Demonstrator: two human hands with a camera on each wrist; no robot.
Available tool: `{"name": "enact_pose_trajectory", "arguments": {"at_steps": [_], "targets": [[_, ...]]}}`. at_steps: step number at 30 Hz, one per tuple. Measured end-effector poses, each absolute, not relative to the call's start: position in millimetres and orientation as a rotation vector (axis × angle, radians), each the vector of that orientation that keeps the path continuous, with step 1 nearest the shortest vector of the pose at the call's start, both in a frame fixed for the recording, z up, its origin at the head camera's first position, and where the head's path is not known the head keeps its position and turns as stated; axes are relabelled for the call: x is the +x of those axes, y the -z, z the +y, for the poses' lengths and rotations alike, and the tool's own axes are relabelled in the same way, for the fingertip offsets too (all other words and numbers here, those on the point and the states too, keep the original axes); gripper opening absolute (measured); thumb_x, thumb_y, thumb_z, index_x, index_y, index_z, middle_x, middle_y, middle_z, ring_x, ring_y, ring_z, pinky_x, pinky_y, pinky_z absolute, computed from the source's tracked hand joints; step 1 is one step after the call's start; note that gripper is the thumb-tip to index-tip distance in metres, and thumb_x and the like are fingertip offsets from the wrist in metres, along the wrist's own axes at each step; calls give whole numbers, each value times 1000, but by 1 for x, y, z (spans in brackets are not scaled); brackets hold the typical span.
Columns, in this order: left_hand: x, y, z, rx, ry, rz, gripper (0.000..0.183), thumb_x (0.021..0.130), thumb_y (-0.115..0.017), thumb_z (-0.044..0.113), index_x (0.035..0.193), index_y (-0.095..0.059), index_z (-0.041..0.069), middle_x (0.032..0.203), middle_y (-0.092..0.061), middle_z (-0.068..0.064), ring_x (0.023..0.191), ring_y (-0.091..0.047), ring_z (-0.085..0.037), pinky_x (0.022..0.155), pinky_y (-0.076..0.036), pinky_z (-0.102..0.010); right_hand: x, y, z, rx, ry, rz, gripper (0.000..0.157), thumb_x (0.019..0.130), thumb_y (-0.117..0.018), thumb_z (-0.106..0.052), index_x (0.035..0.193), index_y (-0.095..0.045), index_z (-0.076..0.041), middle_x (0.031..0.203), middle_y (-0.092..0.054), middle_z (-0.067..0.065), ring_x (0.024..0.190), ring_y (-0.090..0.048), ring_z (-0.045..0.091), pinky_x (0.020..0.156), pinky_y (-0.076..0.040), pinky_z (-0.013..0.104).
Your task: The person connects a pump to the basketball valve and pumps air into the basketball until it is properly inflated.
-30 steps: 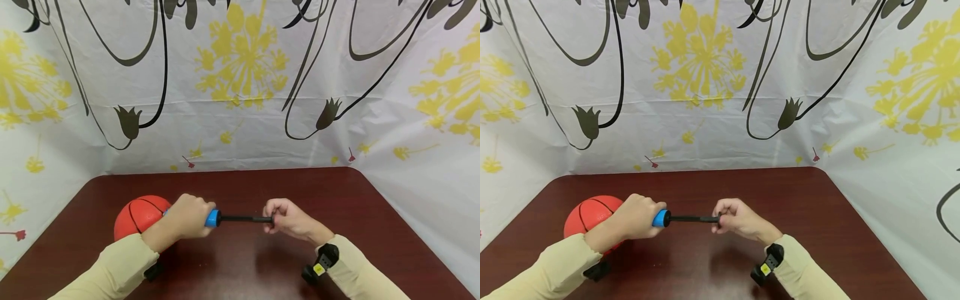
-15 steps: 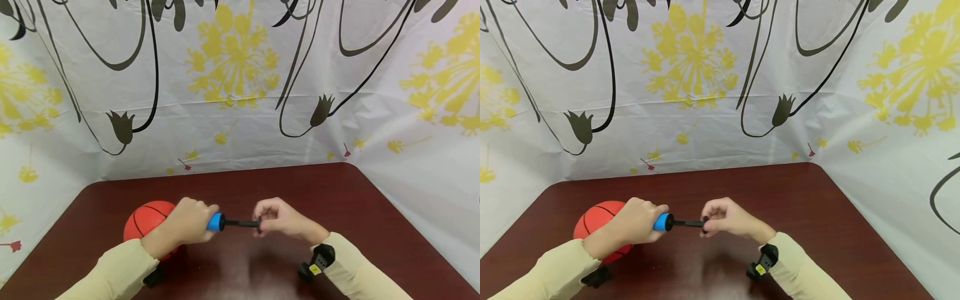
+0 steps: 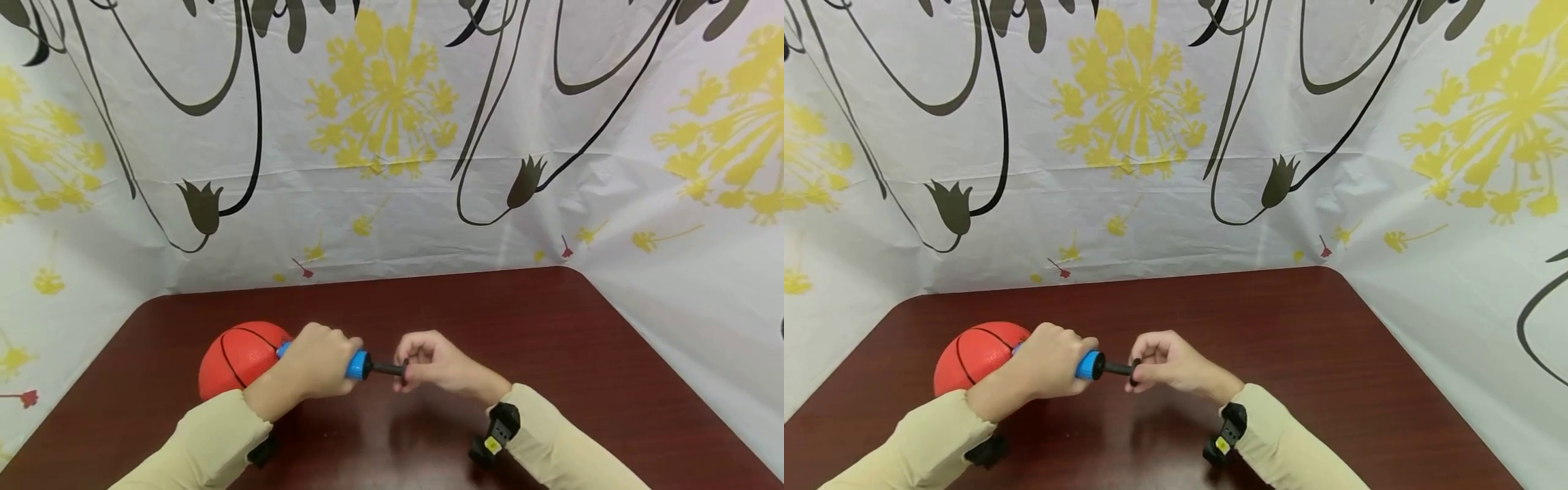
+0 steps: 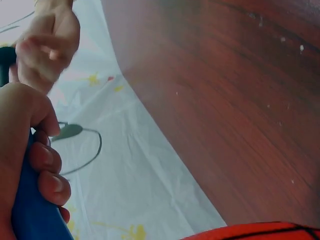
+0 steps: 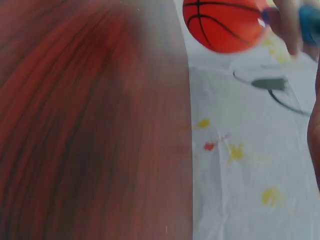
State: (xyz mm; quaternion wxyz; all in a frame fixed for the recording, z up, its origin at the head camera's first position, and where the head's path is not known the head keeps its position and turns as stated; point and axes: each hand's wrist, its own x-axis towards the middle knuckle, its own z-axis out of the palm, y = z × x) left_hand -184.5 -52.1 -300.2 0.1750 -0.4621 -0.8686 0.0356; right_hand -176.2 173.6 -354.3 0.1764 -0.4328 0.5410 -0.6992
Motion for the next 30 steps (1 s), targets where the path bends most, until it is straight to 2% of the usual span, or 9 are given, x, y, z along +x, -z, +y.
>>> {"name": "enact_pose_trajectory", "arguments": {"at_steps": [3, 5, 11, 17, 20, 23, 26, 30], "targets": [[-182, 302, -49, -1319, -89, -2469, 26, 63, -69, 30, 64, -48, 14, 49, -38, 7, 40, -35, -6, 40, -32, -20, -176, 355, 163, -1253, 1978, 1587, 28, 84, -57, -10, 85, -42, 13, 81, -63, -1, 75, -64, 12, 63, -51, 34], [-182, 302, -48, -1313, -88, -2474, 28, 62, -70, 31, 65, -48, 14, 48, -37, 7, 40, -33, -6, 41, -32, -20, -176, 354, 160, -1277, 1981, 1609, 31, 84, -58, -11, 84, -41, 15, 80, -63, -1, 74, -63, 12, 62, -51, 37], [-183, 303, -47, -1311, -64, -2463, 28, 62, -70, 32, 66, -49, 14, 49, -38, 7, 40, -33, -6, 41, -33, -20, -173, 344, 160, -1319, 1945, 1755, 27, 83, -59, -9, 87, -45, 14, 78, -60, 17, 75, -63, 14, 60, -50, 44], [-185, 308, -50, -1327, -94, -2455, 27, 65, -70, 31, 67, -48, 14, 48, -38, 7, 39, -33, -6, 40, -31, -19, -161, 327, 169, -1134, 1795, 1980, 29, 82, -61, -7, 101, -49, 10, 92, -56, 12, 83, -60, 17, 67, -50, 34], [-186, 311, -51, -1323, -132, -2429, 27, 65, -70, 29, 65, -47, 14, 47, -36, 6, 38, -31, -6, 39, -30, -19, -155, 323, 163, -1023, 1685, 2174, 30, 81, -63, -12, 103, -52, 3, 93, -57, 11, 81, -59, 17, 69, -49, 31], [-186, 314, -49, -1356, -178, -2373, 27, 64, -70, 28, 63, -47, 14, 46, -33, 6, 37, -30, -7, 38, -28, -20, -152, 321, 152, -945, 1487, 2407, 27, 80, -65, -22, 99, -56, -4, 88, -59, 2, 75, -57, 10, 67, -48, 26], [-185, 317, -44, -1419, -222, -2310, 29, 68, -70, 32, 62, -49, 13, 45, -35, 5, 37, -30, -7, 38, -29, -20, -150, 321, 140, -933, 1285, 2560, 23, 78, -65, -30, 87, -59, -10, 72, -56, -7, 61, -49, 2, 56, -42, 18], [-182, 321, -37, -1457, -277, -2287, 33, 73, -66, 40, 61, -50, 14, 45, -36, 5, 38, -30, -7, 38, -29, -20, -147, 323, 130, -889, 1253, 2569, 21, 77, -67, -31, 72, -58, -12, 54, -55, -5, 45, -51, 3, 46, -41, 18]]}}
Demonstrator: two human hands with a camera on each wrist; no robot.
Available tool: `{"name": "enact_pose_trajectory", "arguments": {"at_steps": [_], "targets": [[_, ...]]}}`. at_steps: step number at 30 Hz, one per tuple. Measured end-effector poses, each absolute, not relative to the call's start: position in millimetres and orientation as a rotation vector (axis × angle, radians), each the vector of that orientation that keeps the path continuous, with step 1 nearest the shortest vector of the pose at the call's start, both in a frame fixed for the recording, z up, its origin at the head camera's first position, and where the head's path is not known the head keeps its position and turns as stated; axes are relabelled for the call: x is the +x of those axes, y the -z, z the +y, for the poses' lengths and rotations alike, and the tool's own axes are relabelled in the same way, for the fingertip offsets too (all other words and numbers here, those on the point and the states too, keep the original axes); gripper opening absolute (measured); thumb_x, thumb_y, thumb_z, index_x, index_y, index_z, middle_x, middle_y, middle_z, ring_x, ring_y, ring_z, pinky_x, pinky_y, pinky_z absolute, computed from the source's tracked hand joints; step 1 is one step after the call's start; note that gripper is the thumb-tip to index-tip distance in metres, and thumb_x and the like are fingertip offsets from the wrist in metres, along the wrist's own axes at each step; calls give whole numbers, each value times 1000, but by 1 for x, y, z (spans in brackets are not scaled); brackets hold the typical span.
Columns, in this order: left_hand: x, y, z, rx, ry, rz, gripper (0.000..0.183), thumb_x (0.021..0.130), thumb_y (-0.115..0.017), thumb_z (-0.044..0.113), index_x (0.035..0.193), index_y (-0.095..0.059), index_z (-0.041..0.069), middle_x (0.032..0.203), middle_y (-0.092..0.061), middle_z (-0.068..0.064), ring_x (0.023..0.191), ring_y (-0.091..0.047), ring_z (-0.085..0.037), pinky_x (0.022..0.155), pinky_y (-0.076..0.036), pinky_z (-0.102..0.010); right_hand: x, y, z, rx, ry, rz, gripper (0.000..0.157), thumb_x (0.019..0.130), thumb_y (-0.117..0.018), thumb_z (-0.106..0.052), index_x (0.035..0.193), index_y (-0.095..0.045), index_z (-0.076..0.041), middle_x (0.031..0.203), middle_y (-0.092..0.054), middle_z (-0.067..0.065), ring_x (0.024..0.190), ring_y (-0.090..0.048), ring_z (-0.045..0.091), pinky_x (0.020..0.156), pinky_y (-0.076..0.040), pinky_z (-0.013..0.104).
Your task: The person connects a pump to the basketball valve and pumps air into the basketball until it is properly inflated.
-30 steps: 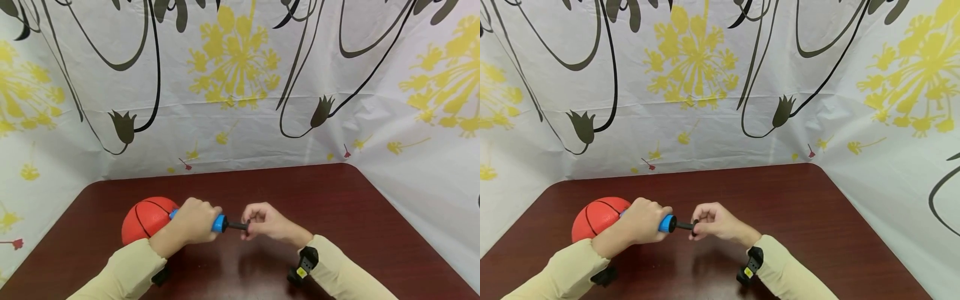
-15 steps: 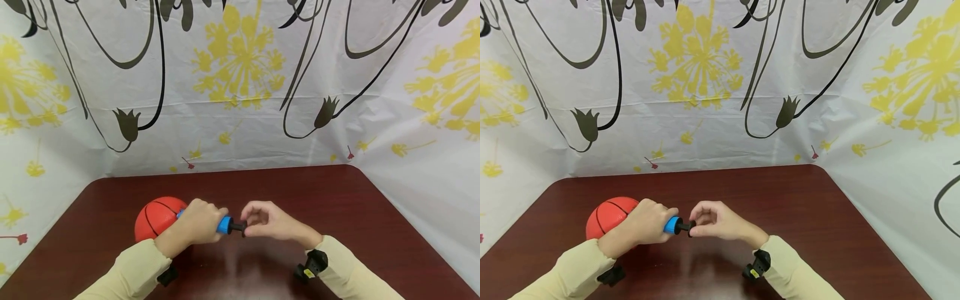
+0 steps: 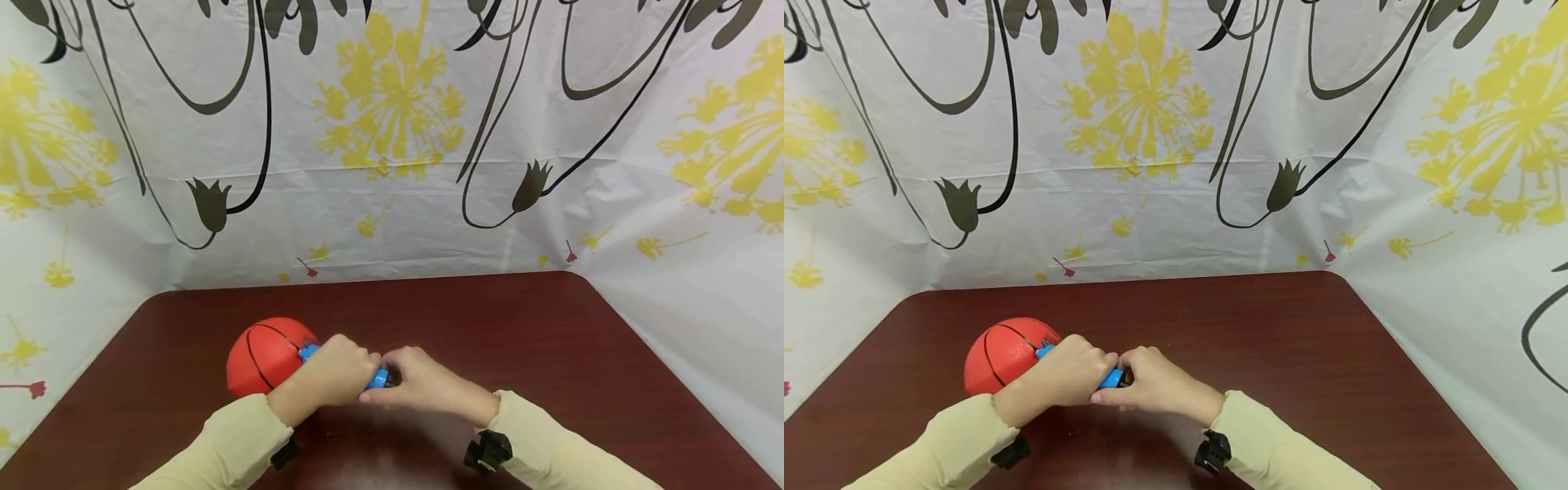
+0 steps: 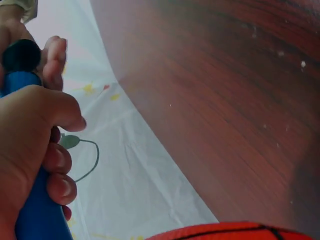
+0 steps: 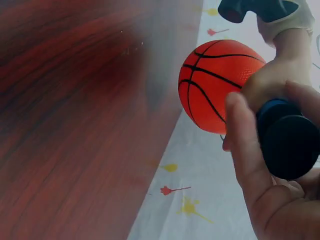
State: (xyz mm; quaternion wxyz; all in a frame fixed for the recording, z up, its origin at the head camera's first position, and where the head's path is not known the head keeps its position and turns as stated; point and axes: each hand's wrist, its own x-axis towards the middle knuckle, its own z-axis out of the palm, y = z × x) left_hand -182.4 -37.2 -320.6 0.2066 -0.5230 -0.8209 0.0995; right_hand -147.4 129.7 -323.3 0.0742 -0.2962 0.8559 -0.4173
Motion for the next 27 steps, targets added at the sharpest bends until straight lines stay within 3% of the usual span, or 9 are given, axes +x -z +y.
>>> {"name": "enact_pose_trajectory", "arguments": {"at_steps": [7, 10, 13, 15, 17, 21, 24, 27], "targets": [[-179, 323, -38, -1412, -246, -2314, 29, 74, -66, 34, 64, -48, 14, 47, -34, 6, 38, -29, -7, 38, -26, -20, -143, 328, 126, -881, 1359, 2538, 15, 80, -64, -24, 73, -61, -11, 49, -57, -3, 41, -57, 13, 44, -46, 24], [-180, 323, -42, -1400, -150, -2240, 30, 73, -66, 39, 72, -50, 14, 54, -42, 5, 43, -38, -7, 40, -31, -21, -143, 328, 128, -884, 1394, 2545, 16, 81, -63, -26, 75, -62, -11, 51, -58, -1, 41, -56, 14, 43, -46, 25], [-183, 321, -49, -1382, -60, -2151, 41, 68, -68, 47, 86, -54, 13, 74, -54, 1, 65, -54, -12, 58, -46, -25, -144, 328, 132, -862, 1431, 2551, 18, 81, -62, -27, 80, -63, -9, 55, -60, 4, 43, -57, 13, 43, -46, 26], [-186, 320, -59, -1343, 5, -2121, 55, 64, -70, 51, 98, -56, 11, 92, -57, -4, 86, -57, -19, 76, -46, -35, -143, 328, 137, -828, 1461, 2539, 20, 82, -62, -26, 85, -63, -7, 59, -61, 7, 45, -58, 13, 44, -47, 27], [-188, 321, -71, -1257, 98, -2131, 68, 60, -71, 54, 108, -55, 9, 107, -55, -9, 104, -51, -27, 88, -39, -44, -142, 328, 141, -789, 1496, 2532, 23, 81, -63, -25, 89, -63, -4, 62, -61, 7, 46, -59, 13, 45, -48, 29], [-190, 330, -97, -969, 343, -2183, 87, 54, -71, 60, 123, -48, 12, 128, -43, -14, 119, -35, -37, 91, -30, -57, -140, 324, 149, -729, 1563, 2530, 28, 80, -65, -24, 92, -62, 1, 64, -60, 7, 48, -60, 14, 46, -49, 35], [-190, 338, -109, -770, 549, -2237, 96, 52, -74, 58, 132, -39, 16, 136, -34, -12, 123, -28, -39, 89, -28, -61, -139, 321, 153, -700, 1596, 2543, 29, 79, -66, -24, 92, -61, 2, 63, -60, 7, 49, -60, 19, 46, -49, 37], [-188, 348, -111, -634, 758, -2309, 105, 51, -78, 50, 138, -29, 20, 141, -26, -10, 125, -24, -39, 85, -33, -60, -139, 320, 155, -692, 1599, 2543, 29, 78, -66, -23, 92, -61, 2, 63, -60, 9, 50, -60, 22, 47, -49, 36]]}}
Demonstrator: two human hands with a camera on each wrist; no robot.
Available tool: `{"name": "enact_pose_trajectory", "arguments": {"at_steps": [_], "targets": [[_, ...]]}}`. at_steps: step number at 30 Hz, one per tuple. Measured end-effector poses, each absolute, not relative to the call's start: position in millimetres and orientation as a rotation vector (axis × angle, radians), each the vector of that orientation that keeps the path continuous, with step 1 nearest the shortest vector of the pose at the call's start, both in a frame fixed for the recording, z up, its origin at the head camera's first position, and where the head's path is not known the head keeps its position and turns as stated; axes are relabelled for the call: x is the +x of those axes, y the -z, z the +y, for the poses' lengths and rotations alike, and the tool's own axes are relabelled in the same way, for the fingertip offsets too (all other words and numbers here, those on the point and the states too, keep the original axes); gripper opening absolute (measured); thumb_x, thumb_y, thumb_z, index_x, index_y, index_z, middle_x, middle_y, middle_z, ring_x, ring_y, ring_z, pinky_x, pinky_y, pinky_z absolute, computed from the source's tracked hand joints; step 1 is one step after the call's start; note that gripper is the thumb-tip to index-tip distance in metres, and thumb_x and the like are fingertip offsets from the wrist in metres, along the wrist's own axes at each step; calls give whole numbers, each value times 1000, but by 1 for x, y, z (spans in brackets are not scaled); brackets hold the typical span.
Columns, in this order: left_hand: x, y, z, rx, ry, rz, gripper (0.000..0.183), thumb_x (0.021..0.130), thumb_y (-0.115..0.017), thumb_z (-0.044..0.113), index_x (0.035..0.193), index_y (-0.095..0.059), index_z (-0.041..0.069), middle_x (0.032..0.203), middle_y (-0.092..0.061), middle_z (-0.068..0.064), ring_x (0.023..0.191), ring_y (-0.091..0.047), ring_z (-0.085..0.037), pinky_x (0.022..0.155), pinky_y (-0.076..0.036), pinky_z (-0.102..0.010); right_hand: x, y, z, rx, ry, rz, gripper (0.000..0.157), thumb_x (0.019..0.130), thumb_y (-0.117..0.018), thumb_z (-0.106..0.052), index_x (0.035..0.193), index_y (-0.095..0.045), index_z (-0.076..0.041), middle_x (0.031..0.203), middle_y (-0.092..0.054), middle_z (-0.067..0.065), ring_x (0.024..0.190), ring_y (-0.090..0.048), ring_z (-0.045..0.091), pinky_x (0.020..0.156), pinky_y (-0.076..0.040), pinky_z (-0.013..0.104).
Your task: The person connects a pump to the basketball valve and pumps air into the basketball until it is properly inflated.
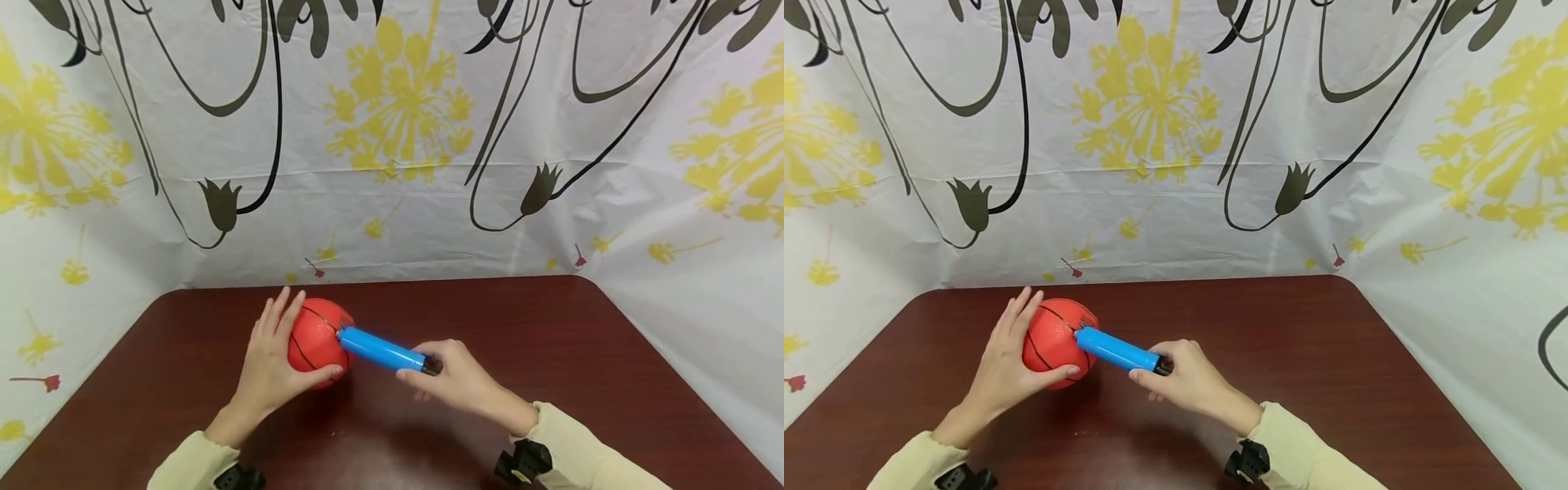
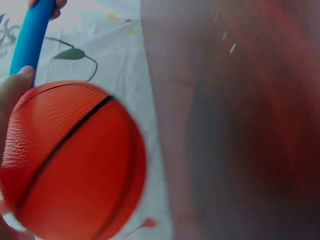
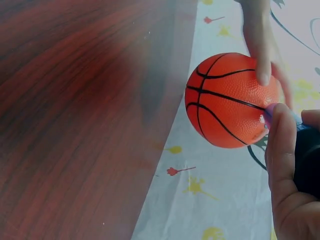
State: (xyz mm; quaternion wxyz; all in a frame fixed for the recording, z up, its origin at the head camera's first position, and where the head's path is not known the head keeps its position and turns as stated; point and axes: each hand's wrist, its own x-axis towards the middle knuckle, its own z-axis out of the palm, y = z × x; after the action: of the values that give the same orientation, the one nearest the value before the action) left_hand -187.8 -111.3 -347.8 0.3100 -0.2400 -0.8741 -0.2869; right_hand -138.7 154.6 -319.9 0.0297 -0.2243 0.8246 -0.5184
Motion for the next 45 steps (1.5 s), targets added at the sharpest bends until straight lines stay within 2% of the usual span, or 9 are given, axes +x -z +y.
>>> {"name": "enact_pose_trajectory", "arguments": {"at_steps": [5, 11, 14, 16, 19, 24, 32, 42, 45], "targets": [[-186, 362, -106, -515, 1065, -2391, 110, 51, -82, 41, 141, -19, 29, 142, -22, -6, 121, -30, -34, 72, -47, -50, -139, 323, 156, -695, 1537, 2560, 29, 79, -65, -27, 91, -61, -1, 63, -60, 4, 52, -61, 22, 48, -49, 33], [-193, 368, -101, -568, 980, -2342, 92, 50, -83, 36, 131, -40, 22, 132, -35, -8, 115, -35, -30, 68, -49, -46, -138, 325, 163, -730, 1446, 2558, 27, 80, -64, -29, 88, -60, -4, 65, -59, 0, 52, -60, 21, 48, -48, 28], [-195, 367, -101, -592, 844, -2298, 87, 48, -82, 37, 125, -46, 19, 129, -38, -9, 113, -35, -30, 66, -49, -47, -139, 325, 166, -798, 1344, 2564, 26, 81, -62, -31, 87, -60, -6, 64, -58, -3, 52, -58, 14, 49, -46, 25], [-196, 366, -100, -611, 776, -2285, 84, 48, -81, 38, 123, -48, 18, 128, -39, -9, 112, -36, -29, 66, -49, -46, -142, 325, 168, -850, 1228, 2602, 24, 82, -61, -32, 86, -59, -8, 63, -56, -6, 52, -53, 7, 49, -44, 21], [-198, 362, -98, -648, 703, -2277, 82, 49, -79, 39, 122, -49, 19, 126, -40, -9, 111, -37, -28, 67, -48, -46, -148, 324, 169, -915, 1081, 2618, 24, 81, -60, -27, 93, -59, -7, 69, -55, -7, 55, -49, 2, 51, -42, 20], [-199, 355, -91, -699, 637, -2281, 82, 49, -79, 39, 122, -48, 18, 126, -40, -12, 112, -35, -30, 72, -45, -50, -159, 323, 158, -880, 1001, 2598, 40, 79, -61, -25, 109, -52, -1, 80, -54, -3, 67, -50, 7, 58, -44, 23], [-204, 354, -88, -770, 459, -2225, 90, 47, -82, 33, 127, -43, 19, 127, -38, -14, 117, -31, -36, 79, -41, -54, -160, 329, 140, -720, 1143, 2472, 31, 85, -57, -27, 103, -47, -4, 64, -51, 2, 42, -48, 9, 41, -45, 25], [-227, 350, -103, -969, 462, -2160, 85, 47, -83, 29, 122, -46, 15, 125, -38, -17, 114, -33, -37, 77, -42, -54, -158, 320, 140, -649, 1246, 2320, 34, 87, -54, -29, 107, -49, -2, 62, -51, 6, 45, -48, 11, 45, -46, 31], [-229, 346, -105, -993, 477, -2195, 84, 47, -83, 30, 121, -47, 14, 125, -38, -17, 113, -34, -36, 77, -43, -52, -153, 318, 139, -663, 1230, 2348, 35, 87, -54, -29, 109, -48, -2, 60, -51, 7, 44, -46, 10, 44, -44, 28]]}}
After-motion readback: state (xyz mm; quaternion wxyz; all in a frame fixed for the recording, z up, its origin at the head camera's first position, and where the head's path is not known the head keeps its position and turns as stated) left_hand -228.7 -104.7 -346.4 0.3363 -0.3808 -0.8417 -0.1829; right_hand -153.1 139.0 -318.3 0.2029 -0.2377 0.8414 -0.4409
